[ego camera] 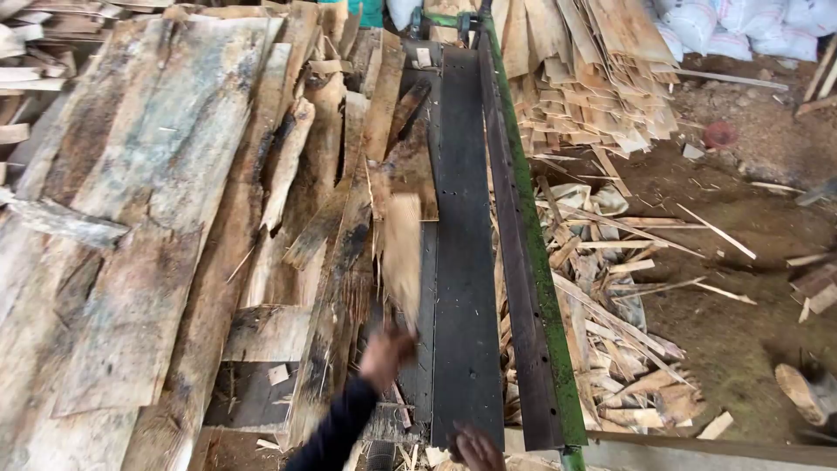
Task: Cutting thin wood scraps into smaller pieces using a manual lever-operated shear.
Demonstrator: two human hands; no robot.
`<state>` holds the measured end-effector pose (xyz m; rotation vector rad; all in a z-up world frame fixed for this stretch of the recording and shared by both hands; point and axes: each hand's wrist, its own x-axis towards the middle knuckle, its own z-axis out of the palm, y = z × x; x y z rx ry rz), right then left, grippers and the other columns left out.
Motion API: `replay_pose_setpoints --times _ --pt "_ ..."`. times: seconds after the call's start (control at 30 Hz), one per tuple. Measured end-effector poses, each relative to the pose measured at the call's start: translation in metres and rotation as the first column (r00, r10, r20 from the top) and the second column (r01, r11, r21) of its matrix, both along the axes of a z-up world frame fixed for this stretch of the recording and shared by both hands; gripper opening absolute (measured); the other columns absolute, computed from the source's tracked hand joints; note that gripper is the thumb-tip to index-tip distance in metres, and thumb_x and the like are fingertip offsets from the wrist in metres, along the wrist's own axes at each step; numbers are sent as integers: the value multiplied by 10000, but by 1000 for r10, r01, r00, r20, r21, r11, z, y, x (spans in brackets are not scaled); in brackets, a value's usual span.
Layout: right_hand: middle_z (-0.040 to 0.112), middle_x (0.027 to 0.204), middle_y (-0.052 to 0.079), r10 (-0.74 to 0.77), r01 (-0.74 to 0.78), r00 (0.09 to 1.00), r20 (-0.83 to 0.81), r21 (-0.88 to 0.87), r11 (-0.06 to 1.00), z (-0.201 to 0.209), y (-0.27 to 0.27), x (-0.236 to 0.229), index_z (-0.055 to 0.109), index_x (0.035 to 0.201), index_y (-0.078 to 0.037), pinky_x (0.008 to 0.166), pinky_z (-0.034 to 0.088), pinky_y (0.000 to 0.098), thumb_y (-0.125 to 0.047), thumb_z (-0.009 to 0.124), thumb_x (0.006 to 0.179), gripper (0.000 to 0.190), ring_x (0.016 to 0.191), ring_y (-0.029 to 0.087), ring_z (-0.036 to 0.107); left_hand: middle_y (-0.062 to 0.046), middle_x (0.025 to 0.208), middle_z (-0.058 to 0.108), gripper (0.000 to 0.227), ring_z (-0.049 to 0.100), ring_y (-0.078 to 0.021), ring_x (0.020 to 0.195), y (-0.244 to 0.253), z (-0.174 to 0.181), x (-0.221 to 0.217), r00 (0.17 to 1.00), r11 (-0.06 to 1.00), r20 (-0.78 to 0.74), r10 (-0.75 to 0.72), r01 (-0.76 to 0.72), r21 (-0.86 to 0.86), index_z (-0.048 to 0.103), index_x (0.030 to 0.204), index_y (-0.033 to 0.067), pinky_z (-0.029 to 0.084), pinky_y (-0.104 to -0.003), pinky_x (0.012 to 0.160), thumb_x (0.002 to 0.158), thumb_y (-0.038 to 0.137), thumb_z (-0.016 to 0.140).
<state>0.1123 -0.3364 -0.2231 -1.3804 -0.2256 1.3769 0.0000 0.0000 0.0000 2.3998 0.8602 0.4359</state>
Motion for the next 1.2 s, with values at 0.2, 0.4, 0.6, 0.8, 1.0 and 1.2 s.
replay_pose_setpoints --times 0.2,0.4,0.6,0.8,1.0,1.2 --pt "595 889 116 60 -60 997 -50 -2 998 121 59 -5 655 1265 68 683 456 354 -370 677 1037 494 763 201 563 -134 924 739 188 692 -213 731 -181 -17 -67 925 -118 -123 359 -85 -989 712 1120 42 571 -345 603 977 155 665" --pt "659 1237 123 -33 -25 739 673 77 997 152 37 -9 639 1303 -23 946 519 363 -233 691 1003 370 1152 239 648 -67 763 723 387 655 -174 624 -185 10 -68 958 851 -275 -86 -73 -520 774 904 78 534 -338 600 1066 388 609" --pt "576 1305 314 -15 -175 160 987 44 984 276 11 -22 510 1436 20 833 554 482 -7 590 851 590 1112 435 609 -86 1043 715 453 682 -139 889 -157 -9 17 922 646 302 241 80 -759 625 1212 38 586 -329 728 964 404 722" --pt "576 1396 236 138 -276 445 885 -11 961 181 -34 24 493 1413 11 981 489 499 -146 797 862 649 1247 399 565 -165 904 780 199 748 -297 828 -132 -119 57 969 790 97 225 -123 -600 754 906 53 586 -423 716 863 242 711" --pt "688 1258 234 -247 313 923 -294 203 928 315 -116 55 507 1409 11 861 635 493 -524 557 890 747 1029 342 740 -247 983 747 499 714 -421 939 -119 -111 75 959 895 -54 279 -279 -347 567 1311 3 579 -497 815 951 294 754" --pt "676 809 130 41 52 925 377 -233 971 384 -95 37 519 1420 -58 490 527 360 -305 704 903 602 559 198 628 -254 1041 745 944 724 -416 920 -108 -85 102 929 974 -370 -22 -63 -218 55 1676 102 573 -512 850 970 300 649"
